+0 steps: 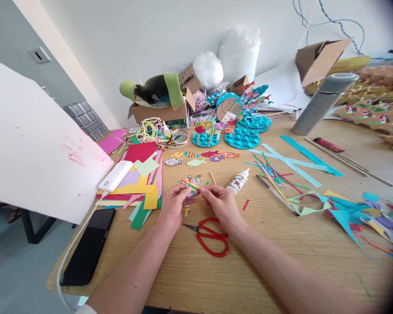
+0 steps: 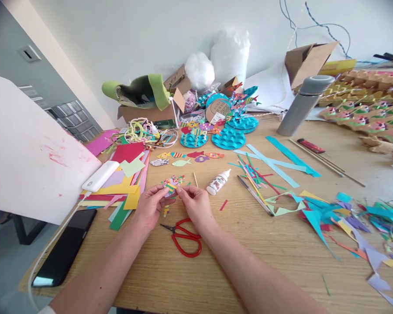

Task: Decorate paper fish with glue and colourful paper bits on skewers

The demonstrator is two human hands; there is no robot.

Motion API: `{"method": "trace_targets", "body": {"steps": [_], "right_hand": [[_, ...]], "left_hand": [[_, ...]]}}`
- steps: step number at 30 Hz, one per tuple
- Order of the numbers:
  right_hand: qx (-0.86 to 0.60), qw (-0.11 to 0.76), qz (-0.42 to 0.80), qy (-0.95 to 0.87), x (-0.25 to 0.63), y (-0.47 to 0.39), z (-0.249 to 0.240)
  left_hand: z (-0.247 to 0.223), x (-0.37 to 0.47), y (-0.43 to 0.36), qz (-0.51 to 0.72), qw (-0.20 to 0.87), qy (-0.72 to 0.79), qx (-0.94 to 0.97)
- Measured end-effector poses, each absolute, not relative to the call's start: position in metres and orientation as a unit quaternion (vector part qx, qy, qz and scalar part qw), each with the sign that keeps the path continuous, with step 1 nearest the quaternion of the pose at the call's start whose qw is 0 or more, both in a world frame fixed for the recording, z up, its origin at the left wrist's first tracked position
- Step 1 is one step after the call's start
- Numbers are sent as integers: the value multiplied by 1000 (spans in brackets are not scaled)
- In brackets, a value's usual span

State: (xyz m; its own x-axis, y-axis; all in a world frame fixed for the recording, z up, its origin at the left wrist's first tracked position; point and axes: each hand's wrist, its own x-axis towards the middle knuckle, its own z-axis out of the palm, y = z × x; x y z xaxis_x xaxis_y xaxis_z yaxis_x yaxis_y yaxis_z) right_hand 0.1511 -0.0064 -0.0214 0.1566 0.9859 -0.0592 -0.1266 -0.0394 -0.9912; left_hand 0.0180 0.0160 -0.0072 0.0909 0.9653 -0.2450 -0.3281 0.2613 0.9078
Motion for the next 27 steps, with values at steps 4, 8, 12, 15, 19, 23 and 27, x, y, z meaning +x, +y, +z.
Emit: {"method": "trace_targets", "body": {"steps": [4,8,12,15,19,23,27], "right_hand": [[-520,553,502,-414,151,-6,-22],[-526,549,496,-420,151,-7,-22],[-526,550,495,-420,151,-7,-22],[-525,550,493,-422,151,-6,-22],[-523,553,493,-421,151,-7,-22],[-527,550,492,-422,151,-7,-21],[-530,551,488,-421,150,-6,-22]], "left_hand": [[-8,18,16,498,650,459,344],[-9,19,16,496,652,463,339],[-10,19,17,498,651,466,334],[-10,19,17,501,652,465,329],[-10,19,16,502,658,461,320],[-10,20,16,503,664,458,309],[-10,20,16,503,670,456,301]]}}
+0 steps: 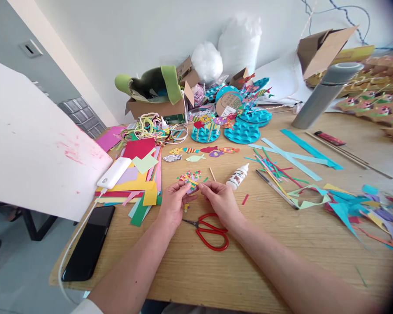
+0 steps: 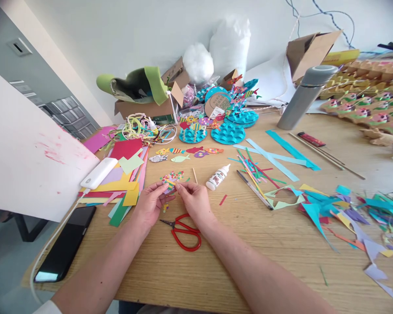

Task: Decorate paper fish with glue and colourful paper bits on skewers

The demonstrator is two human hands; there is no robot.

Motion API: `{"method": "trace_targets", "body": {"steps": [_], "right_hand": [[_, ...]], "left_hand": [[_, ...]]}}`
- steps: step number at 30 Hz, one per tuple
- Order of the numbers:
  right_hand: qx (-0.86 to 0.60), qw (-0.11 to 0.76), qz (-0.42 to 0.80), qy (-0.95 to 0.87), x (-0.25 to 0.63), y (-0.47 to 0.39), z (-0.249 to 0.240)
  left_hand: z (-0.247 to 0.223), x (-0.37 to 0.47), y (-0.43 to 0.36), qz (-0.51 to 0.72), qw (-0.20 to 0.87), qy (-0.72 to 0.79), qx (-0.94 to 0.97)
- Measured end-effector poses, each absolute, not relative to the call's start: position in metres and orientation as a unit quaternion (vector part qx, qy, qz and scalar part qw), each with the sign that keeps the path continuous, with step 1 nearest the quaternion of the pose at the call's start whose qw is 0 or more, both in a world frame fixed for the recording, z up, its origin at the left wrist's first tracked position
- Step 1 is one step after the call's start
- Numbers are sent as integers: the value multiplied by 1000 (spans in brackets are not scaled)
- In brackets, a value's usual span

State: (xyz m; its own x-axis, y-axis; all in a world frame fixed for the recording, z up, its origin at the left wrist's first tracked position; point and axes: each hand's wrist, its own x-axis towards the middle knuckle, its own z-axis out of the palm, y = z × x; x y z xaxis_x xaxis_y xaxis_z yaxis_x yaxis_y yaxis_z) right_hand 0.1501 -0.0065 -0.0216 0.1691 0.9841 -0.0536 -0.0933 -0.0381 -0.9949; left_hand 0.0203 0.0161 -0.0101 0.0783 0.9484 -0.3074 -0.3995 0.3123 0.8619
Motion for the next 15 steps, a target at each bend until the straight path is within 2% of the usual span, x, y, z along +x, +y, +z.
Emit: {"method": "trace_targets", "body": {"steps": [15], "right_hand": [[-546,535,479,-431,150,-6,-24]], "left_hand": [[-12,20,16,492,675,464,295]]}}
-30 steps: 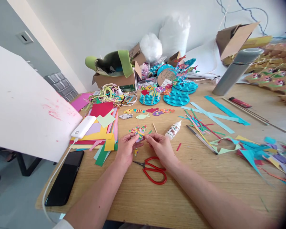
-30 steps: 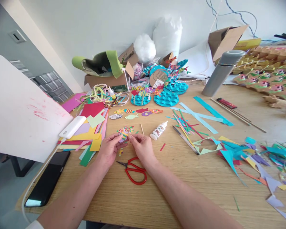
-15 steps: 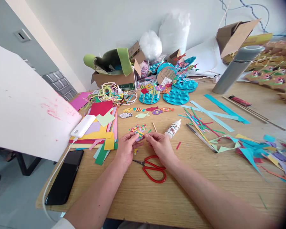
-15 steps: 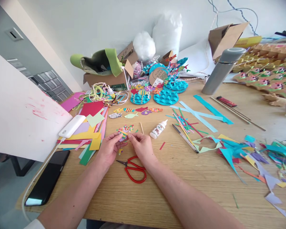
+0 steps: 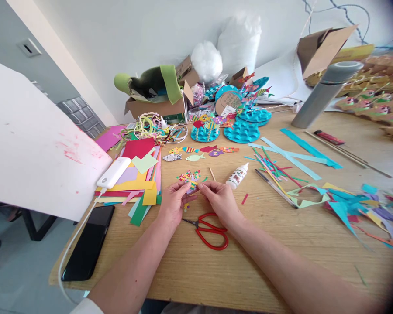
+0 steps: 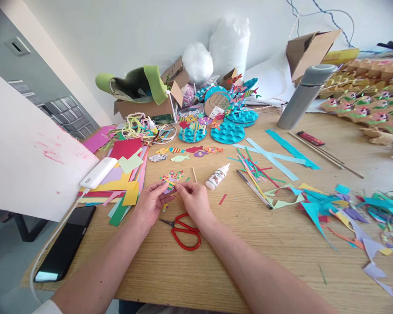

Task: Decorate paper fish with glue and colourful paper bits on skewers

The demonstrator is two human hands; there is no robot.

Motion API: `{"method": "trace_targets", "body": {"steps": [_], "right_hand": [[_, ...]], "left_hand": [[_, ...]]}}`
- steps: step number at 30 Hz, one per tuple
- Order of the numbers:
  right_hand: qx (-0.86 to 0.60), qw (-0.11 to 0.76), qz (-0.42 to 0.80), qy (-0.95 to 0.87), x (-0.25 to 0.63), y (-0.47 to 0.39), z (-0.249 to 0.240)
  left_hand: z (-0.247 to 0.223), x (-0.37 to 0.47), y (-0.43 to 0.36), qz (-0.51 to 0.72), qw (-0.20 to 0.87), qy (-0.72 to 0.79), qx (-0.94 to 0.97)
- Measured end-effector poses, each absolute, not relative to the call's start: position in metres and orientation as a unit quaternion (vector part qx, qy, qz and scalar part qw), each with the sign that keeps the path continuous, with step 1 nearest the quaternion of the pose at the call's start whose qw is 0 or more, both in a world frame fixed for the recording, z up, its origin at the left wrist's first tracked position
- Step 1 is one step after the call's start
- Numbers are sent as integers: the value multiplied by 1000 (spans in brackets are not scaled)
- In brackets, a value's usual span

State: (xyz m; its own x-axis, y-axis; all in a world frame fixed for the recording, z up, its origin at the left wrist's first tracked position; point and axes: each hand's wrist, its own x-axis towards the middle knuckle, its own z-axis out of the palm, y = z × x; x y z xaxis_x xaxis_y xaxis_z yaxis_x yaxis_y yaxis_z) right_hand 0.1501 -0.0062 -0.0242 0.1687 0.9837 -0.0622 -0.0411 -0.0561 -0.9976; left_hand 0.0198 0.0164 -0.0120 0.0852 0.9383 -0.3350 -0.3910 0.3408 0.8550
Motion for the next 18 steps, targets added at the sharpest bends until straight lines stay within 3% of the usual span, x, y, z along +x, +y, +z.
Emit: {"method": "trace_targets", "body": {"steps": [18], "right_hand": [[-537,535,475,-447,150,-6,-23]], "left_hand": [[-11,20,17,491,673,471,290]]}}
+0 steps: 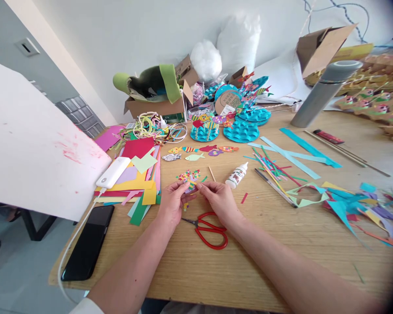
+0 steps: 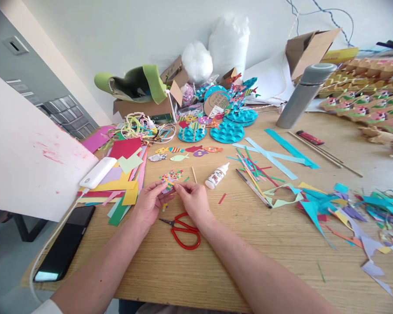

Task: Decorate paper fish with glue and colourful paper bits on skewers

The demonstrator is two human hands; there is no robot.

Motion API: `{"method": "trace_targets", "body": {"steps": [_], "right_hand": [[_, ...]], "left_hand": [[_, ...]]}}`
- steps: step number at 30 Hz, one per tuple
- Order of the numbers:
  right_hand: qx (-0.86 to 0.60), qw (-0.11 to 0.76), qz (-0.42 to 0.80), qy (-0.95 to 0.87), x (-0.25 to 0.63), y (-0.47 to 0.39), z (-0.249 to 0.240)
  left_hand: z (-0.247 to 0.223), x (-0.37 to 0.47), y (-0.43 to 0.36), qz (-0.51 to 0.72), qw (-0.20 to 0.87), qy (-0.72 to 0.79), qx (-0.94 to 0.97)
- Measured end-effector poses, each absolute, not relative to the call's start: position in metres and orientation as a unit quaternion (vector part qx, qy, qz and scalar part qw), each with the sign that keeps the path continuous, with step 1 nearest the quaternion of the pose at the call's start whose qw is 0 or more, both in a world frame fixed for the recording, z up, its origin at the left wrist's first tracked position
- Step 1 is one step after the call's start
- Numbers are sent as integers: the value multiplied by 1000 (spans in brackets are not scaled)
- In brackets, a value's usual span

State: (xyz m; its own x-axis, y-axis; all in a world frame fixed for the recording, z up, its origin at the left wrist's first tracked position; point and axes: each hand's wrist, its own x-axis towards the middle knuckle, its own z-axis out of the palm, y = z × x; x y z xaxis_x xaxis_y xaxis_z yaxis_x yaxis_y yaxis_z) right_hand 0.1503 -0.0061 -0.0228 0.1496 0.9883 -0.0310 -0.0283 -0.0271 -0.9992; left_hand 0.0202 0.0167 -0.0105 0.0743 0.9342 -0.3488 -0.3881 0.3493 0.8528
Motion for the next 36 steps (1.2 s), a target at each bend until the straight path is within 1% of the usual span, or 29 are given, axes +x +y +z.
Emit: {"method": "trace_targets", "body": {"steps": [18,36], "right_hand": [[-545,523,476,-450,151,-6,-24],[-540,533,476,-445,151,-6,-25]], "left_hand": [[-10,20,17,494,670,471,291],[-10,20,17,493,670,468,297]]}}
